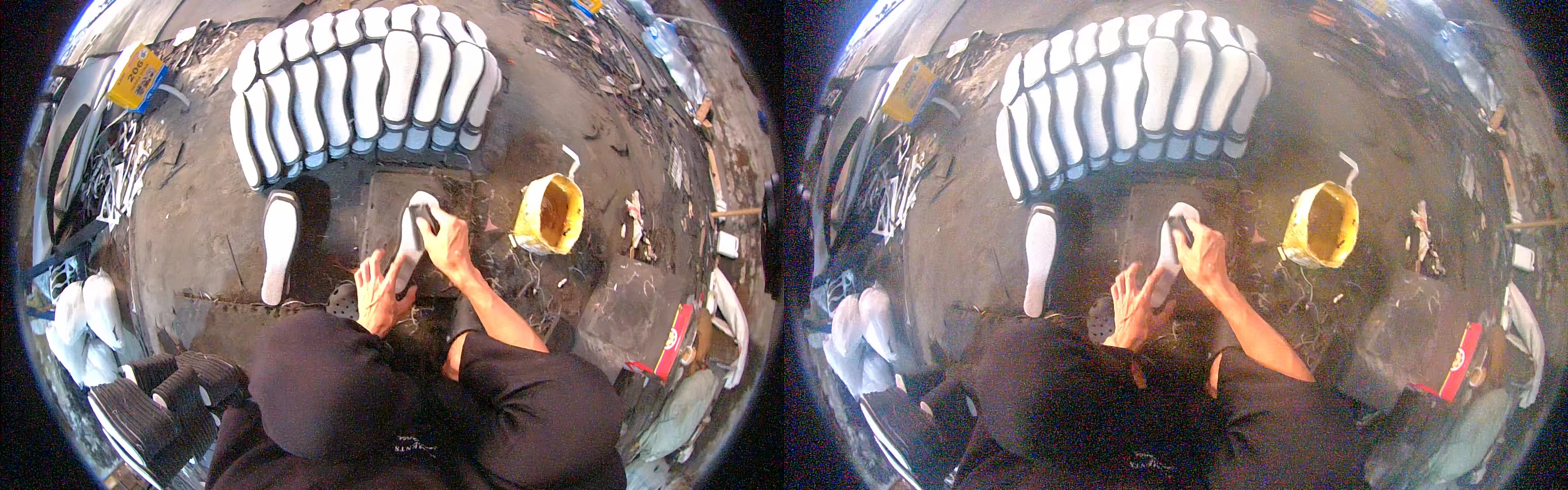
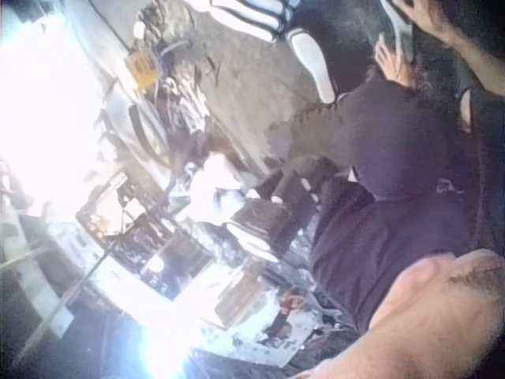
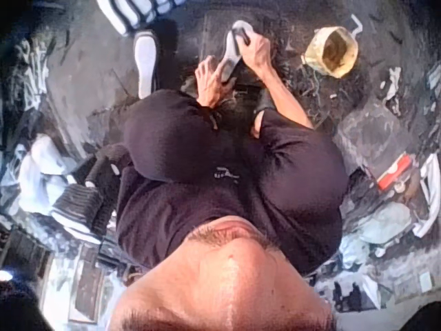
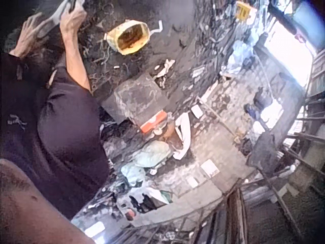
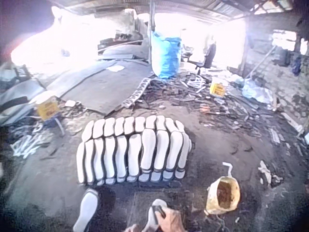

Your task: The person sits on the floor and applies a brown adhesive from a yellow container onto white shoe insoles using a small brush. They handle the insoles one at a time, coating the surface and placing them into a stack.

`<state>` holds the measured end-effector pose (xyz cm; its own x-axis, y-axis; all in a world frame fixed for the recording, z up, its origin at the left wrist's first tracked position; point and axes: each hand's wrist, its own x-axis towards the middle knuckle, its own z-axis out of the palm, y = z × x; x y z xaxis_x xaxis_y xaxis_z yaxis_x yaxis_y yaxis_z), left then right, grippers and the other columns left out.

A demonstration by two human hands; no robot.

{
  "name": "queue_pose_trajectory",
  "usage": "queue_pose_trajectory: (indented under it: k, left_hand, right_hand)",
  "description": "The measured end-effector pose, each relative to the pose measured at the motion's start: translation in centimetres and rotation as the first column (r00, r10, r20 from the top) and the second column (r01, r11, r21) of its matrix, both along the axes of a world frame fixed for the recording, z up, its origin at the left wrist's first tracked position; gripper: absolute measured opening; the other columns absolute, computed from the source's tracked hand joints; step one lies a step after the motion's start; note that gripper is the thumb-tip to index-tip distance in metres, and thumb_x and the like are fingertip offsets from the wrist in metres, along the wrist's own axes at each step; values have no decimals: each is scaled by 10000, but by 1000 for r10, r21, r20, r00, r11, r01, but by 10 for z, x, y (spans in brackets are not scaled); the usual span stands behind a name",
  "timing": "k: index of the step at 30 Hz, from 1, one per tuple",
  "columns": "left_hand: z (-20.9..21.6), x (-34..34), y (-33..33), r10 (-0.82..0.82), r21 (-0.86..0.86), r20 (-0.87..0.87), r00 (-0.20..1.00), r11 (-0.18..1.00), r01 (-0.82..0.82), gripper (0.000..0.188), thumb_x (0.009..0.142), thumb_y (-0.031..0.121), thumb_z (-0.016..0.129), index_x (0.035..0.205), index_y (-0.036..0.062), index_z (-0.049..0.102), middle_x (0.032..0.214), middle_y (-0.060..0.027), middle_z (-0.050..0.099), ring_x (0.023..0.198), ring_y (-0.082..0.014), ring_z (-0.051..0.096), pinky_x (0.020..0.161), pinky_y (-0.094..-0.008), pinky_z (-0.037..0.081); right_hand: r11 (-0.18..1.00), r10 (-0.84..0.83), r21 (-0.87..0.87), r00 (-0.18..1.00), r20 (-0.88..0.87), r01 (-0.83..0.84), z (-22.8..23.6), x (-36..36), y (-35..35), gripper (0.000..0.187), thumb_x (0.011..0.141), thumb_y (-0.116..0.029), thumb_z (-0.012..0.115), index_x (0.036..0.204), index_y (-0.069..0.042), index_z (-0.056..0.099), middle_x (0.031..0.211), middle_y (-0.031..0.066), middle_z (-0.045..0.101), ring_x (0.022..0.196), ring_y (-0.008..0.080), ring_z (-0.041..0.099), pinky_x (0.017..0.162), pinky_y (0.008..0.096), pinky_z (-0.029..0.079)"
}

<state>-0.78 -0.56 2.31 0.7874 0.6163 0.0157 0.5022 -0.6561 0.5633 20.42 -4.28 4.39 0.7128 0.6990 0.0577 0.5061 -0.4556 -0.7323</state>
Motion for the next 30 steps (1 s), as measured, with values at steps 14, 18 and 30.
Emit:
queue_pose_trajectory:
  k: [14,18,30]
  left_hand:
    - [-2,-31,0,-8,-108,-13,1000,994,7,863,863,232,847,1661,220,520,1407,-199,540,1320,-414,505,1111,-557,414]
    - [-2,-32,4,-28,-125,-14,1000,992,26,849,860,241,865,1642,203,536,1370,-166,548,1302,-380,516,1098,-533,411]
    - [-1,0,16,-81,-133,-31,996,988,76,858,859,242,878,1647,180,547,1434,-149,599,1344,-371,513,1138,-525,407]
  right_hand:
    - [665,747,-279,619,242,-693,18,84,64,320,923,-66,662,1180,-176,817,1219,73,798,1126,322,705,996,481,520]
    - [890,454,-215,822,345,-402,-14,60,-11,383,912,-28,623,1226,-134,813,1183,109,815,1110,324,727,941,474,511]
    - [913,401,-191,876,269,-360,-15,85,7,355,974,-91,657,1297,-169,782,1141,124,785,1075,347,713,949,512,508]
